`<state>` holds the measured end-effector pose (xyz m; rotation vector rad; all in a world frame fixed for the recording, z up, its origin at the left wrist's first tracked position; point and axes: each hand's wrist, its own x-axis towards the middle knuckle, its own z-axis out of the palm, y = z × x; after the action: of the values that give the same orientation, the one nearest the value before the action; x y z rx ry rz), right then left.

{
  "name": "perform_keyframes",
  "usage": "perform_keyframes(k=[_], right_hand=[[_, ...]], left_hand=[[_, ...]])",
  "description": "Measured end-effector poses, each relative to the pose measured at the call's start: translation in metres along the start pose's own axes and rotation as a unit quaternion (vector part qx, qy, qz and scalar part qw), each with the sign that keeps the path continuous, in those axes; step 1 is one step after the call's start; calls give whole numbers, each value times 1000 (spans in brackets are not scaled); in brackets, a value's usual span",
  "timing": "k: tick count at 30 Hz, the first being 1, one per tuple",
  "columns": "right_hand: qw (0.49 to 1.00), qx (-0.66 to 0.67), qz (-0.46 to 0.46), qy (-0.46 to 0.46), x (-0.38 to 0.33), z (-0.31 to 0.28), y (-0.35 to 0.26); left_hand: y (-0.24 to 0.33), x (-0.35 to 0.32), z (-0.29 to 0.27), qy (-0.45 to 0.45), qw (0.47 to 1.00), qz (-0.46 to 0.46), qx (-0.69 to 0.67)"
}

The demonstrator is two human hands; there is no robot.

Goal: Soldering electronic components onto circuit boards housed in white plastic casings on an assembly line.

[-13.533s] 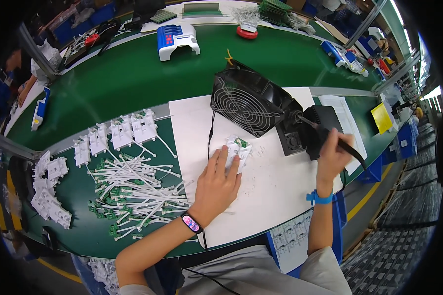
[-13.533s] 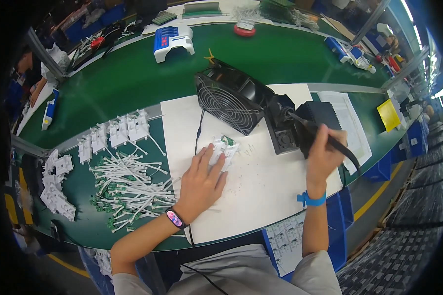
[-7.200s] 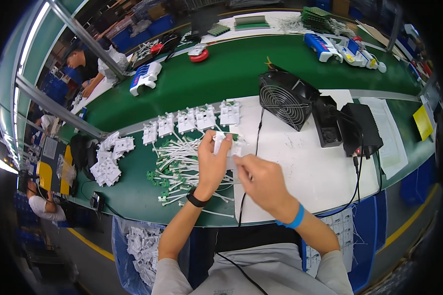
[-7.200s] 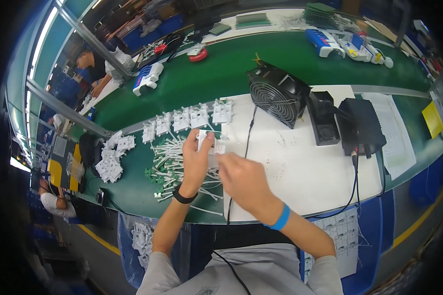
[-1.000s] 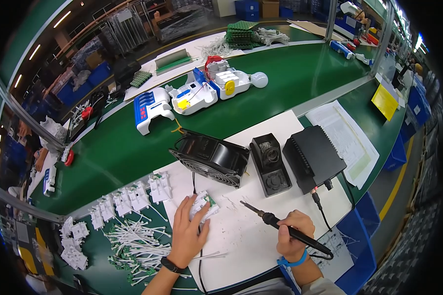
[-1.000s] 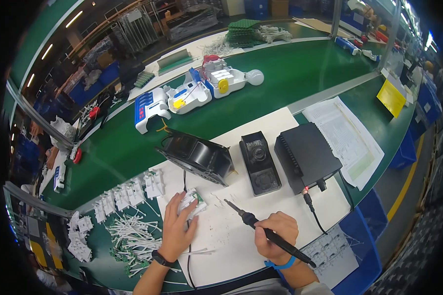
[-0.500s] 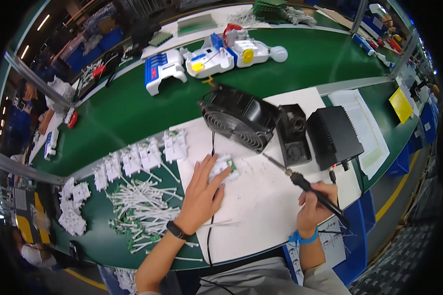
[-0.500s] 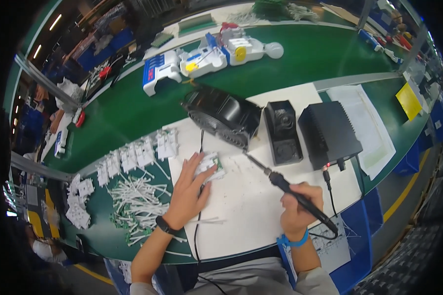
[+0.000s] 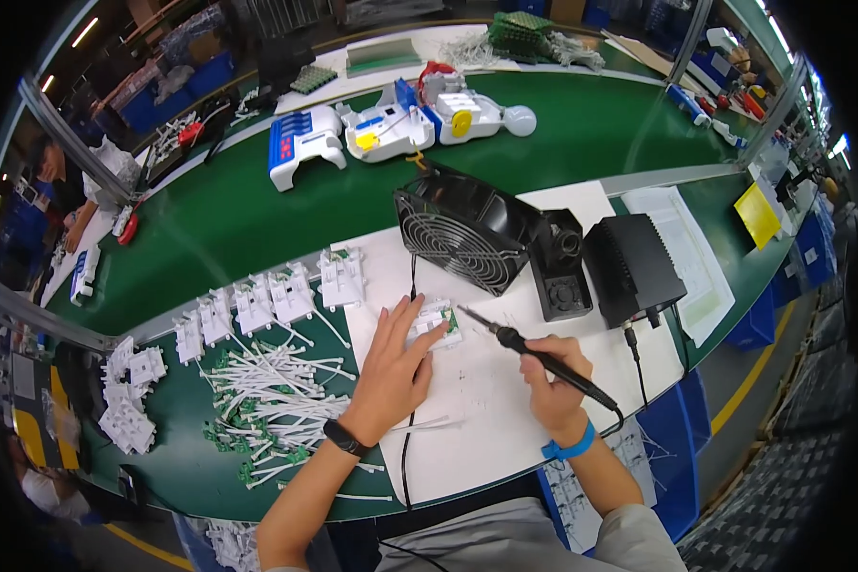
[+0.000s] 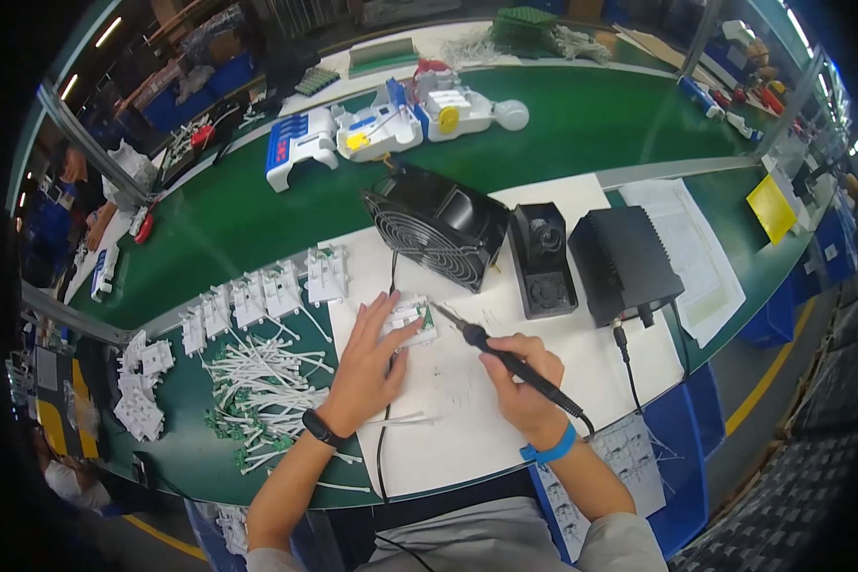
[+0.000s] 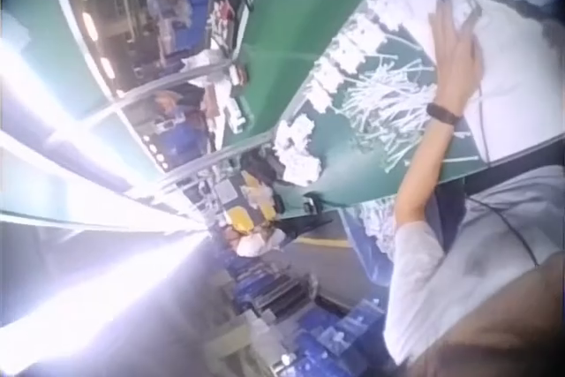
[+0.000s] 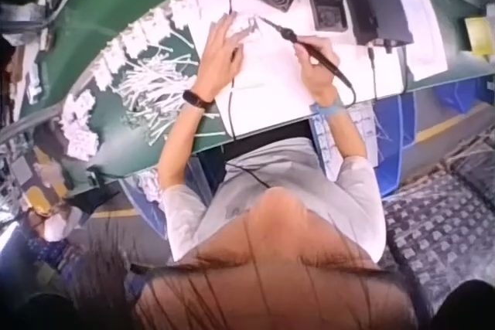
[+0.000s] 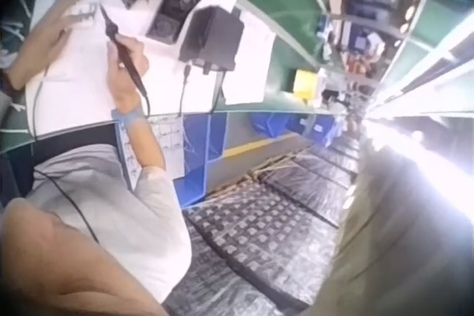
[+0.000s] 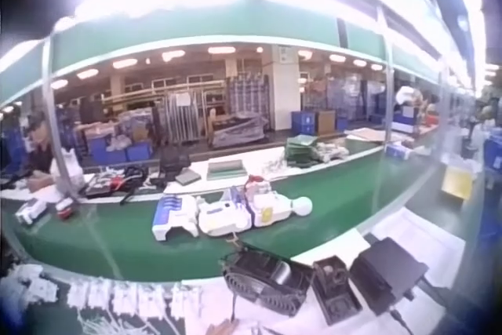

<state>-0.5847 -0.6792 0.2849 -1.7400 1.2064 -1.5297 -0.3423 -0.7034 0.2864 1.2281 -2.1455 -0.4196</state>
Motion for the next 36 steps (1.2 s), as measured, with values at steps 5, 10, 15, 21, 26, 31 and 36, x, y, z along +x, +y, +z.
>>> perform_keyframes(k=[5,10,15,21,26,31,36], right_hand=[[1000,-28,-12,-6,4,-5,-11],[997,-71,-33,-21,11,-15,-30],[994,-40,-58,-82,34,-13,-45],[990,-41,-89,-99,41,-8,-44],[992,-47,-100,-54,41,-7,-28],[998,39,-51,-22,22,-6,2],[996,-18,-76,46,25,-2,12]], left_hand=[[5,-1,1,0,1000,2,-1],[4,0,1,-7,1000,2,24],[3,-1,0,-9,999,3,37],[7,-1,0,-6,1000,3,27],[9,-1,-1,-7,1000,2,25],[8,-1,-1,-17,999,-10,42],[5,0,1,-15,999,-8,36]])
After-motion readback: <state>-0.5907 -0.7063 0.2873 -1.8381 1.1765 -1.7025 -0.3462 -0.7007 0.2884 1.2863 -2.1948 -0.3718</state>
